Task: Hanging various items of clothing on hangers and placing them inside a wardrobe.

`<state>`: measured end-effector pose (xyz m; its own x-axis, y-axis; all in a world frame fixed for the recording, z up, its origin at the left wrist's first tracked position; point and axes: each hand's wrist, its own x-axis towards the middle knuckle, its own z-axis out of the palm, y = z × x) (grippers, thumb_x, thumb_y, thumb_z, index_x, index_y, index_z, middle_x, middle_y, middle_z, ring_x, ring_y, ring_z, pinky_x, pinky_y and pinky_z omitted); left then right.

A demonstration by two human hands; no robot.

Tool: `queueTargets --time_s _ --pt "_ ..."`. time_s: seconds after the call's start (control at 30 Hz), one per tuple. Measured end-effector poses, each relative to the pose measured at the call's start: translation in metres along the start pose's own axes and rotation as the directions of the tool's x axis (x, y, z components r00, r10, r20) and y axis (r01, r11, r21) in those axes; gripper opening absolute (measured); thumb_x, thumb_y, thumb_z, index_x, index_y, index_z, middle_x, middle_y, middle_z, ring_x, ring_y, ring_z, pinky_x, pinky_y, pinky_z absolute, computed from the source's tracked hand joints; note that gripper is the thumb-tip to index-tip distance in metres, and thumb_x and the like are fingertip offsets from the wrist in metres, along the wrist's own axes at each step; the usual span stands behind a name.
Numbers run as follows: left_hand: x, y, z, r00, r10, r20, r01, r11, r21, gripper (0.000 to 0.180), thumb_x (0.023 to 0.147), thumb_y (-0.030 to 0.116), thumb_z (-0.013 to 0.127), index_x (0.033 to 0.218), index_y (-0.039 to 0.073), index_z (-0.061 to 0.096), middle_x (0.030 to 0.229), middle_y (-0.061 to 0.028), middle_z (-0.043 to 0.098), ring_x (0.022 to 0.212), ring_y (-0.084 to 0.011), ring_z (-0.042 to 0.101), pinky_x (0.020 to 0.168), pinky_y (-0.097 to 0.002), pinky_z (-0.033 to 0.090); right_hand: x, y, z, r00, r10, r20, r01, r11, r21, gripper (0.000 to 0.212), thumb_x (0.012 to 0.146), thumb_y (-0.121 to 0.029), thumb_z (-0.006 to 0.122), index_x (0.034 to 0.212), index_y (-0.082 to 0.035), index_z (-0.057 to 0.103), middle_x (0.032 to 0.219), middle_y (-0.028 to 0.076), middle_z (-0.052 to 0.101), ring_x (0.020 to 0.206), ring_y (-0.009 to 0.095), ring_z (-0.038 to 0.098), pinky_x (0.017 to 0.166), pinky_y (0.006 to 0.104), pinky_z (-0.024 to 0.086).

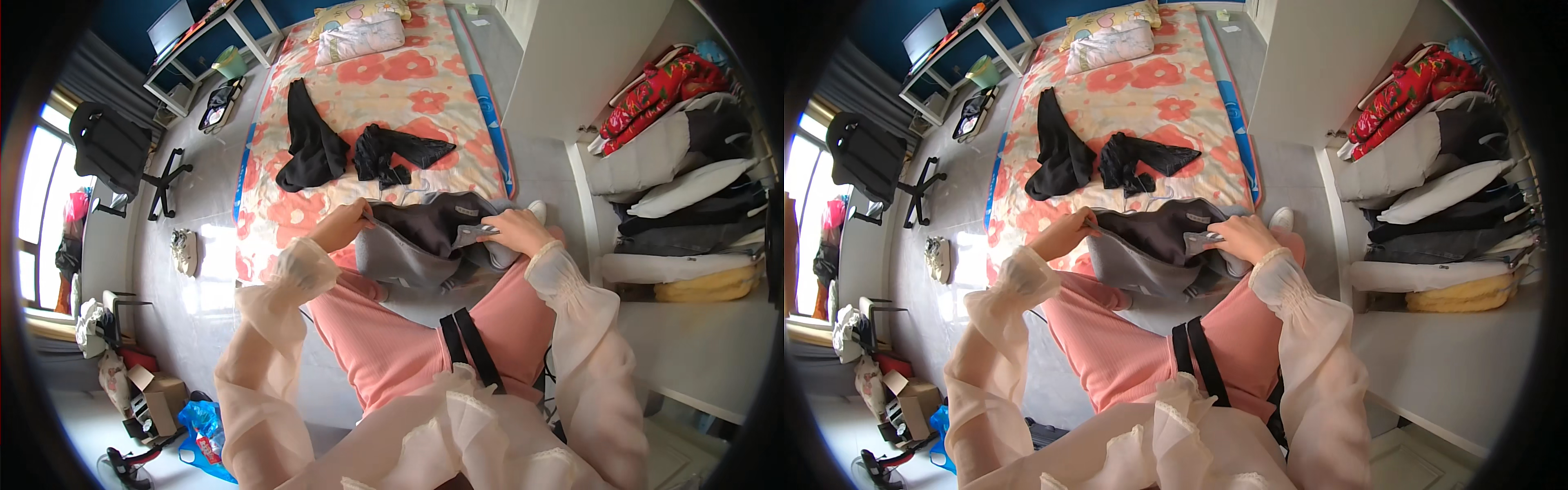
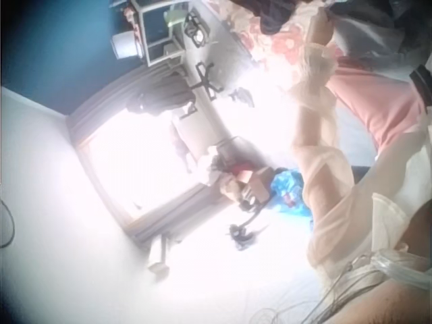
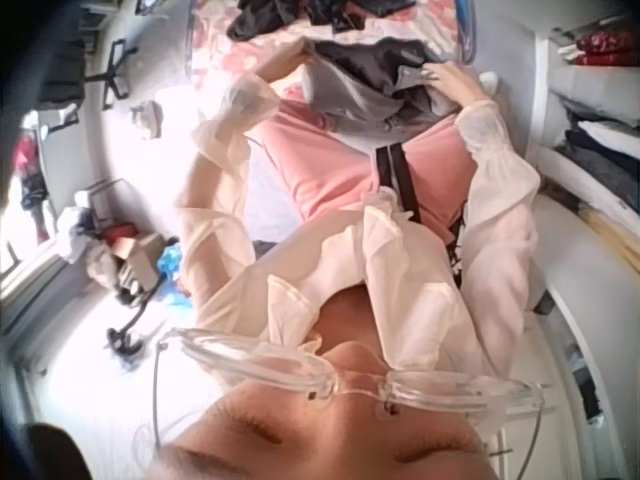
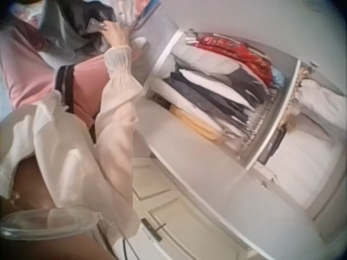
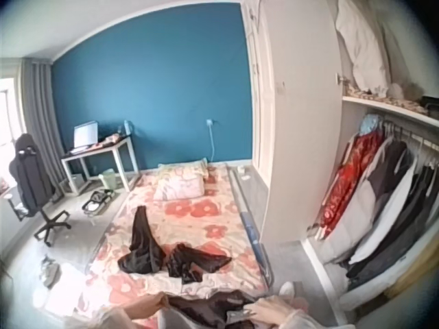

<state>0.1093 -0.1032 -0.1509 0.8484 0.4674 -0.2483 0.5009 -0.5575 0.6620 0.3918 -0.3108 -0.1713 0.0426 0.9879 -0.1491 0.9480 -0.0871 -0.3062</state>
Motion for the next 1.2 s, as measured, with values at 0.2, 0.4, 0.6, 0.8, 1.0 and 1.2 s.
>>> queueTargets --time_s 0.2,0.4,0.6,0.8,1.0,1.2 --pt "0.008 -0.025 0.017 0.987 0.066 -0.145 -0.008 0.930 0.367 0.013 0.078 0.019 0.059 0.084 0.007 0.059 0.085 -0.0094 0.063 0.097 -0.0273 0.053 0.073 -0.0370 0.043 -0.003 0.010 0.010 0.970 -0.129 -0.206 0.159 0.977 0.139 0.021 0.074 -0.022 0.062 0.090 -0.008 0.063 0.084 0.011 0.062 0.082 0.030 0.059 0.074 0.0406 0.045" --pt "0.014 -0.022 0.039 0.870 0.490 0.047 -0.485 0.837 0.253 0.013 0.073 0.019 0.065 0.082 0.010 0.062 0.107 -0.0016 0.057 0.118 -0.0271 0.039 0.094 -0.0423 0.031 0.007 0.013 0.035 0.979 -0.167 -0.115 0.195 0.932 0.306 0.016 0.074 -0.012 0.058 0.088 -0.003 0.055 0.088 0.013 0.059 0.085 0.032 0.057 0.074 0.0412 0.043" --pt "0.019 0.029 0.068 0.842 0.491 0.223 -0.517 0.853 0.071 0.024 0.074 0.020 0.065 0.096 0.010 0.062 0.108 -0.0011 0.058 0.120 -0.0253 0.037 0.097 -0.0391 0.029 0.016 0.005 0.052 0.985 -0.140 0.104 0.088 0.913 0.399 0.022 0.079 -0.017 0.057 0.093 -0.004 0.046 0.086 0.014 0.059 0.084 0.034 0.056 0.072 0.0414 0.043" --pt "0.017 0.021 0.061 0.858 0.386 0.338 -0.447 0.886 0.124 0.018 0.070 0.011 0.064 0.088 0.014 0.061 0.099 0.0013 0.060 0.108 -0.0248 0.045 0.090 -0.0381 0.034 0.020 0.026 0.057 0.993 -0.118 0.017 0.099 0.899 0.427 0.018 0.081 -0.023 0.056 0.095 -0.010 0.057 0.086 0.012 0.059 0.082 0.033 0.057 0.069 0.0400 0.045" --pt "0.011 -0.033 -0.060 0.943 0.331 0.026 -0.256 0.677 0.690 0.012 0.071 0.017 0.058 0.082 0.018 0.063 0.076 0.0037 0.061 0.079 -0.0208 0.049 0.077 -0.0326 0.034 0.029 0.086 0.007 0.973 0.016 -0.231 0.109 0.847 0.521 0.021 0.081 -0.017 0.060 0.095 -0.002 0.059 0.093 0.012 0.062 0.086 0.025 0.059 0.075 0.0342 0.044" --pt "0.011 0.033 -0.148 0.951 0.286 0.113 -0.174 0.195 0.965 0.004 0.072 0.018 0.055 0.074 0.021 0.056 0.071 0.0061 0.056 0.081 -0.0144 0.054 0.074 -0.0318 0.038 0.055 0.034 -0.096 0.961 -0.201 -0.189 0.235 0.955 0.179 0.017 0.075 -0.018 0.060 0.087 -0.006 0.060 0.083 0.008 0.061 0.080 0.027 0.055 0.074 0.0338 0.040"
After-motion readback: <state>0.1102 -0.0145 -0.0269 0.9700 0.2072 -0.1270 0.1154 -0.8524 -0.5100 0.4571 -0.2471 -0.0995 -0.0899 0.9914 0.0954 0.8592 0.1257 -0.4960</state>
